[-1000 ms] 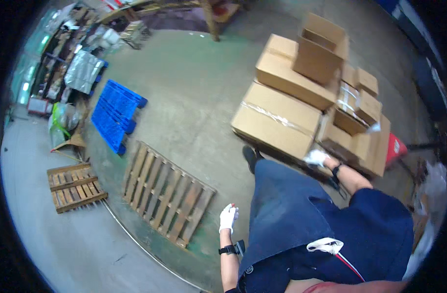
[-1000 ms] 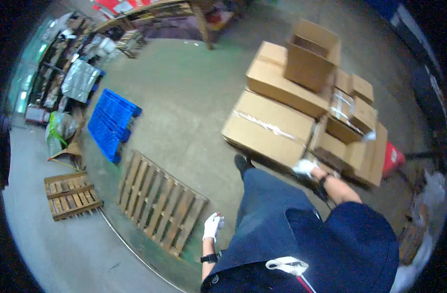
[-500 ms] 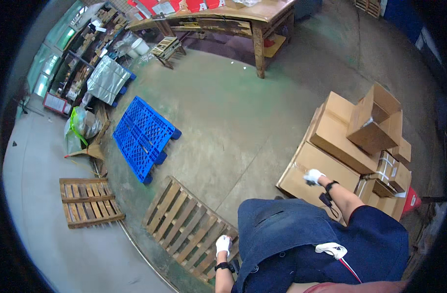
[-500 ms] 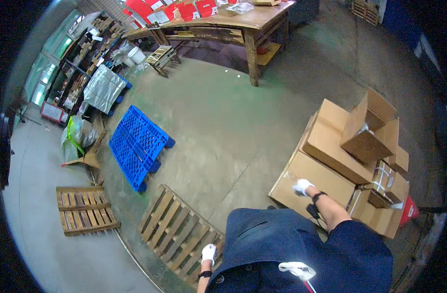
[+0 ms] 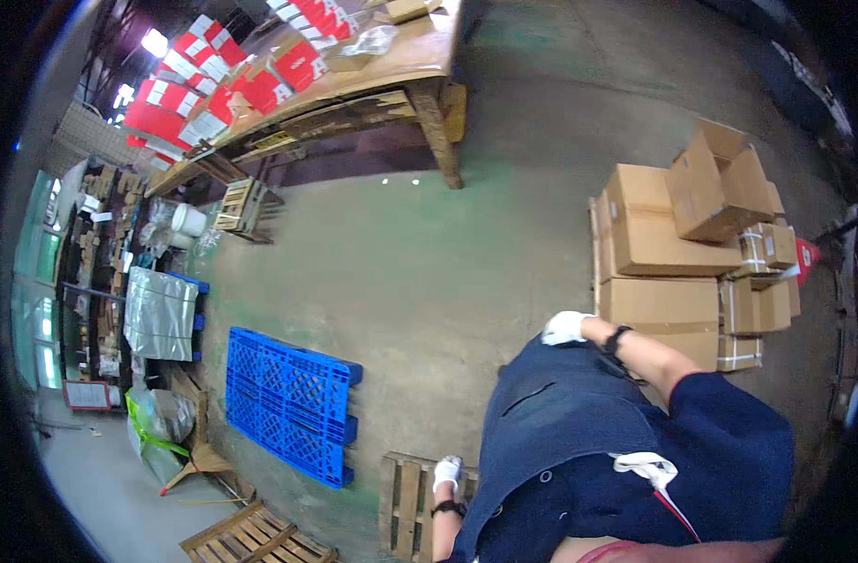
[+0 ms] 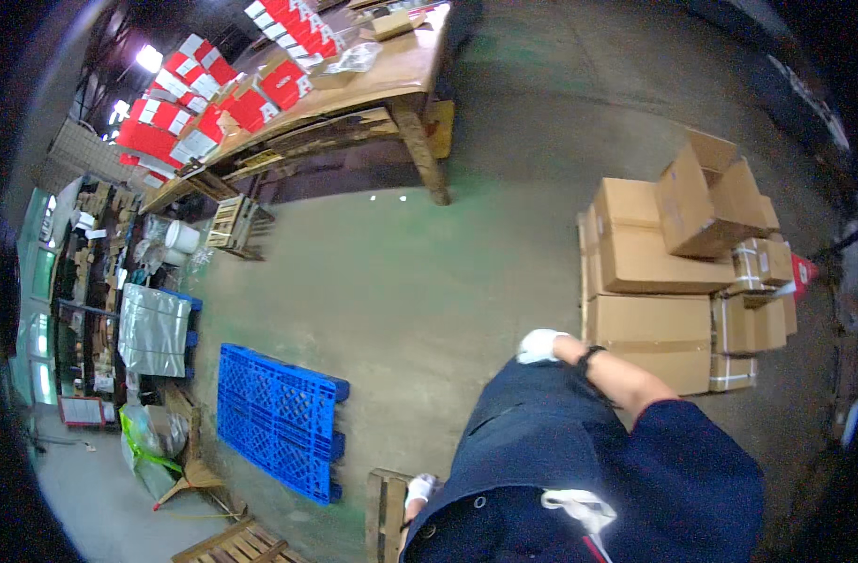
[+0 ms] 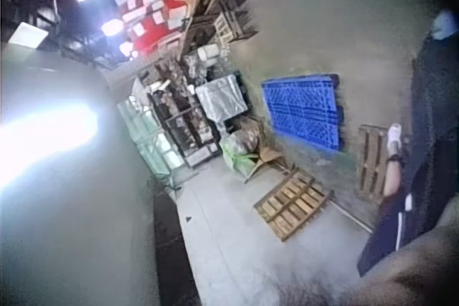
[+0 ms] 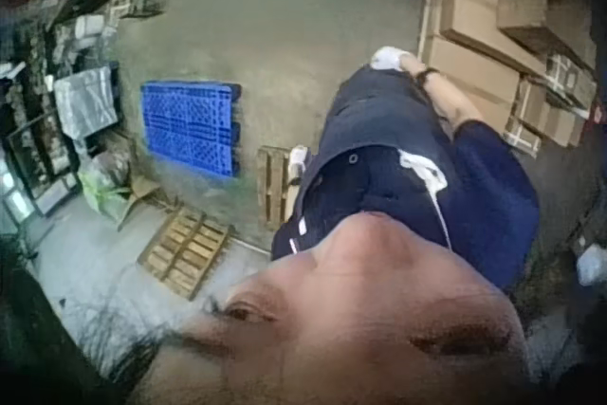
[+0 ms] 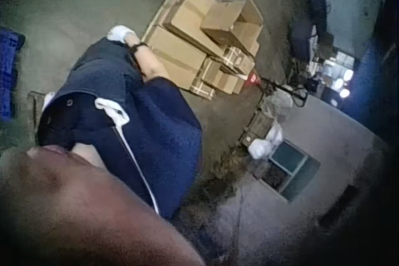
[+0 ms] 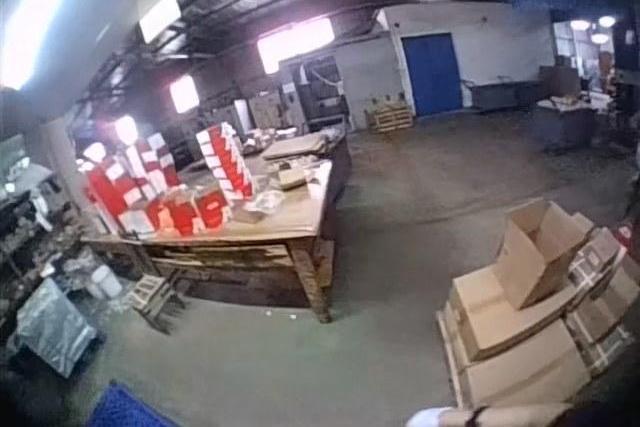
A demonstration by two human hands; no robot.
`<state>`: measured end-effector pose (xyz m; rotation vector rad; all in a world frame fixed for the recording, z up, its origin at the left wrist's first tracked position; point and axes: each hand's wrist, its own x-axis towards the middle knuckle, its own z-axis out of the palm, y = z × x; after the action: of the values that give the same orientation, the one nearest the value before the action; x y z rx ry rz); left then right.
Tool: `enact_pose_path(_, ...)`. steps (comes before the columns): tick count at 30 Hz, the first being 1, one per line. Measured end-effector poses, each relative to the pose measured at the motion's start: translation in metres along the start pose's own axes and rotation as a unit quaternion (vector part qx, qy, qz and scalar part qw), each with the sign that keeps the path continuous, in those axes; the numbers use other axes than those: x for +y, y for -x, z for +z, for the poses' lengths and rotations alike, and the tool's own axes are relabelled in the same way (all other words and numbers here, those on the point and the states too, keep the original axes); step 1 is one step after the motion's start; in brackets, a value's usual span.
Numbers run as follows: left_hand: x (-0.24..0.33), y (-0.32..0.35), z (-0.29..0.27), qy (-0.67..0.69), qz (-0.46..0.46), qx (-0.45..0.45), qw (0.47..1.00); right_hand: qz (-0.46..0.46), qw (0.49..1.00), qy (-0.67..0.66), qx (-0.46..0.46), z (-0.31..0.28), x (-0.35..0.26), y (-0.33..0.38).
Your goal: Assemble cardboard boxes and seal them with tape using a tape dispenser.
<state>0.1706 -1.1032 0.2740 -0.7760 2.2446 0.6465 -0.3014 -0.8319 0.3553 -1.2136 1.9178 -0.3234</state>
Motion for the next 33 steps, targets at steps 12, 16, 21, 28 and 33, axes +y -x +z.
enact_pose_path(12,0.104,-0.196,-0.306,0.149,0.024,0.082,0.985,0.17,0.963,0.178,-0.113,-0.063,0.145,-0.046)
enact_pose_path(16,0.119,-0.219,-0.353,0.099,0.082,0.036,0.991,0.079,0.992,0.041,0.084,-0.152,0.136,-0.16)
enact_pose_path(21,0.089,-0.246,-0.399,0.14,-0.037,0.043,0.988,0.052,0.934,-0.328,0.132,-0.332,0.029,-0.288)
enact_pose_path(28,0.02,-0.335,-0.441,0.088,-0.063,-0.013,0.994,0.038,0.884,-0.449,0.129,-0.439,-0.059,-0.425)
enact_pose_path(33,-0.026,-0.413,-0.514,0.076,-0.016,0.04,0.996,0.013,0.987,-0.158,0.037,-0.461,-0.076,-0.501)
